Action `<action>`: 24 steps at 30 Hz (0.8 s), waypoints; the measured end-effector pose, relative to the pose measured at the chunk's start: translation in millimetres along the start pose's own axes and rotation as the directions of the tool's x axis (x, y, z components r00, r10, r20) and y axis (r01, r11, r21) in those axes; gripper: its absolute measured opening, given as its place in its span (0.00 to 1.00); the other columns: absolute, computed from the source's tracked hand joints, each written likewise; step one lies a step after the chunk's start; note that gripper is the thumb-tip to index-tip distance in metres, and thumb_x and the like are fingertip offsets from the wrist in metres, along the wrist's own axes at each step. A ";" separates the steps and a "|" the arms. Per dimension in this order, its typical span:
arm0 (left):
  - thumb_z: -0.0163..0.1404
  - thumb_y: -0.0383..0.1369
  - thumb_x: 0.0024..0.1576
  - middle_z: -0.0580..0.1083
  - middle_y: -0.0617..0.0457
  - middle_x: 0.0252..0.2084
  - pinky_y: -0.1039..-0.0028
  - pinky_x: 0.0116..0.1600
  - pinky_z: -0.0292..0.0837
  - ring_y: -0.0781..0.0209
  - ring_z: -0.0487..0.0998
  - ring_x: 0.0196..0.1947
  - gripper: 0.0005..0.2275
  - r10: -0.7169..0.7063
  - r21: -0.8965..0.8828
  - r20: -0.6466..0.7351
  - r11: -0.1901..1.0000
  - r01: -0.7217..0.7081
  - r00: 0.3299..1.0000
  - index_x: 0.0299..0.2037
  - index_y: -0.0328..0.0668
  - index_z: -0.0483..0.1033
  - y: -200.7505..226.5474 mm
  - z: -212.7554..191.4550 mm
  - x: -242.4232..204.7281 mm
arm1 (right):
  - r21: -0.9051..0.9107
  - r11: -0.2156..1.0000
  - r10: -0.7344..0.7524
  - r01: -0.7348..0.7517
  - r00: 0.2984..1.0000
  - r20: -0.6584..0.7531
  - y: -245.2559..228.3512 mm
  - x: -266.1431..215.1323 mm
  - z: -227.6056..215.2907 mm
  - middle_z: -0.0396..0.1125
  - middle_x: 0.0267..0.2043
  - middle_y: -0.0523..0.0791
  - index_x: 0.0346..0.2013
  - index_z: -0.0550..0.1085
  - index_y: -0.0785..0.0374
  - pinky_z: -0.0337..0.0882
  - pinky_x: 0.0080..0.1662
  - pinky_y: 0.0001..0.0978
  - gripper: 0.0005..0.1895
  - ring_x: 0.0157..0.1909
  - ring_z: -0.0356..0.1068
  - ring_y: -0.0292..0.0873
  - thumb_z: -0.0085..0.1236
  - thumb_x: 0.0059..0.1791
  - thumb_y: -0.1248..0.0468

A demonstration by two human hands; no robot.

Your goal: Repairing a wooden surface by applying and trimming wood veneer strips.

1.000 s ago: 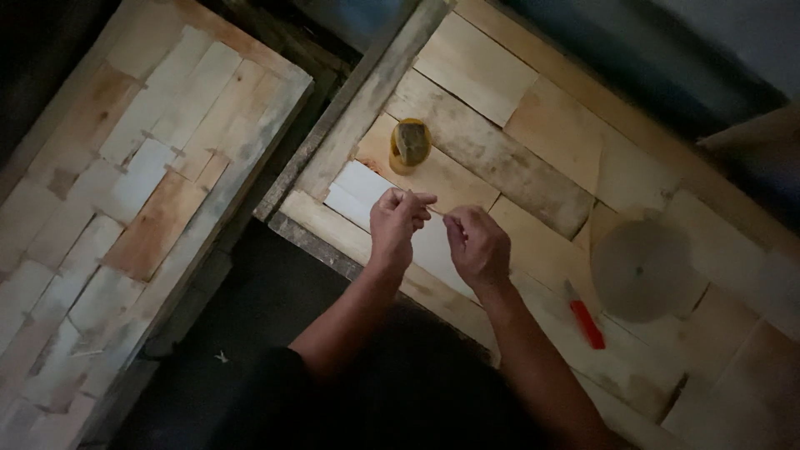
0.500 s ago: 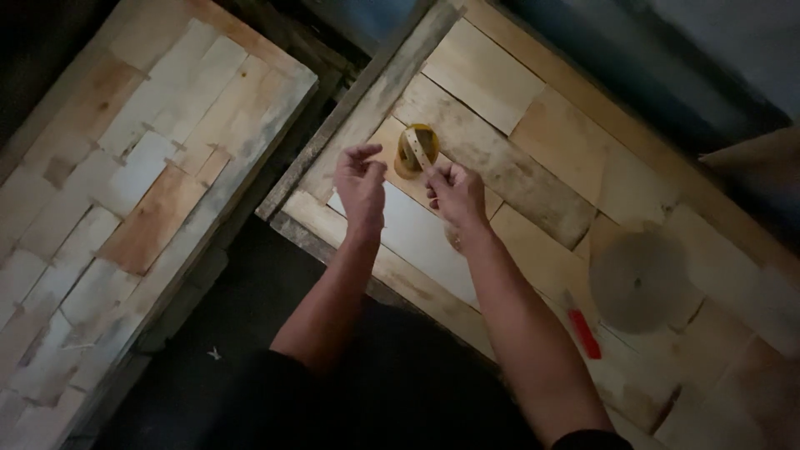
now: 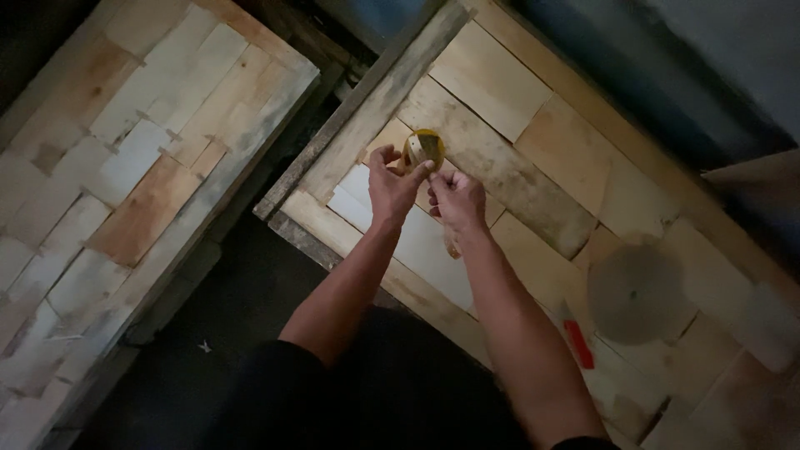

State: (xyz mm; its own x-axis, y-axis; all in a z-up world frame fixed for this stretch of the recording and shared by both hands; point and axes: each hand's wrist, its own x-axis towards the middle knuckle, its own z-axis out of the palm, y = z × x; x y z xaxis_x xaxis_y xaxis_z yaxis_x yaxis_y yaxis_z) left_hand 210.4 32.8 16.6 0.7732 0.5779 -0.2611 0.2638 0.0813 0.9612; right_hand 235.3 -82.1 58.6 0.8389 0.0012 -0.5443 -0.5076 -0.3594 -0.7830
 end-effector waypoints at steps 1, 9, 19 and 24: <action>0.69 0.40 0.46 0.74 0.44 0.53 0.67 0.45 0.79 0.56 0.79 0.44 0.35 -0.001 -0.001 -0.001 1.000 0.001 1.000 0.59 0.31 0.66 0.5 0.9 0.5 | -0.001 1.000 0.000 0.000 1.000 0.000 -5.7 -4.7 -0.2 0.71 0.28 0.43 0.34 0.76 0.64 0.73 0.28 0.29 0.11 0.25 0.69 0.34 0.57 0.54 0.59; 0.68 0.40 0.49 0.75 0.45 0.53 0.66 0.45 0.78 0.56 0.79 0.43 0.31 0.005 -0.024 -0.022 1.000 -0.005 1.000 0.58 0.33 0.67 -9.6 7.3 -0.5 | -0.071 0.997 0.000 0.000 1.000 0.002 -28.3 -25.8 -2.0 0.72 0.29 0.40 0.35 0.76 0.61 0.74 0.30 0.29 0.10 0.28 0.71 0.32 0.55 0.54 0.59; 0.66 0.40 0.51 0.74 0.45 0.54 0.68 0.46 0.79 0.58 0.78 0.45 0.30 -0.030 -0.063 -0.085 0.998 0.025 0.996 0.59 0.33 0.67 -16.2 16.2 6.7 | -0.127 0.989 -0.082 0.081 0.997 -0.003 -4.7 -23.1 -23.1 0.71 0.28 0.45 0.37 0.74 0.68 0.73 0.28 0.30 0.08 0.25 0.70 0.34 0.55 0.53 0.64; 0.66 0.41 0.51 0.74 0.45 0.53 0.67 0.45 0.77 0.57 0.77 0.42 0.31 -0.012 -0.100 -0.048 0.995 0.007 0.999 0.58 0.31 0.66 0.8 8.0 2.7 | -0.399 0.865 -0.378 0.304 0.918 -0.121 5.0 -34.9 -42.3 0.70 0.28 0.42 0.36 0.75 0.64 0.72 0.29 0.30 0.06 0.26 0.69 0.35 0.59 0.53 0.63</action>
State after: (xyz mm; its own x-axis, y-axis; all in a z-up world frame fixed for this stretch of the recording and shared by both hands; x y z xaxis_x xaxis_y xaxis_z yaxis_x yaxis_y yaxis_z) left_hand 217.4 27.9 15.9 0.7419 0.6149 -0.2676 0.2100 0.1659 0.9635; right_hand 211.8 -123.4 86.4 0.9857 0.0238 -0.1670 -0.1061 -0.6826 -0.7231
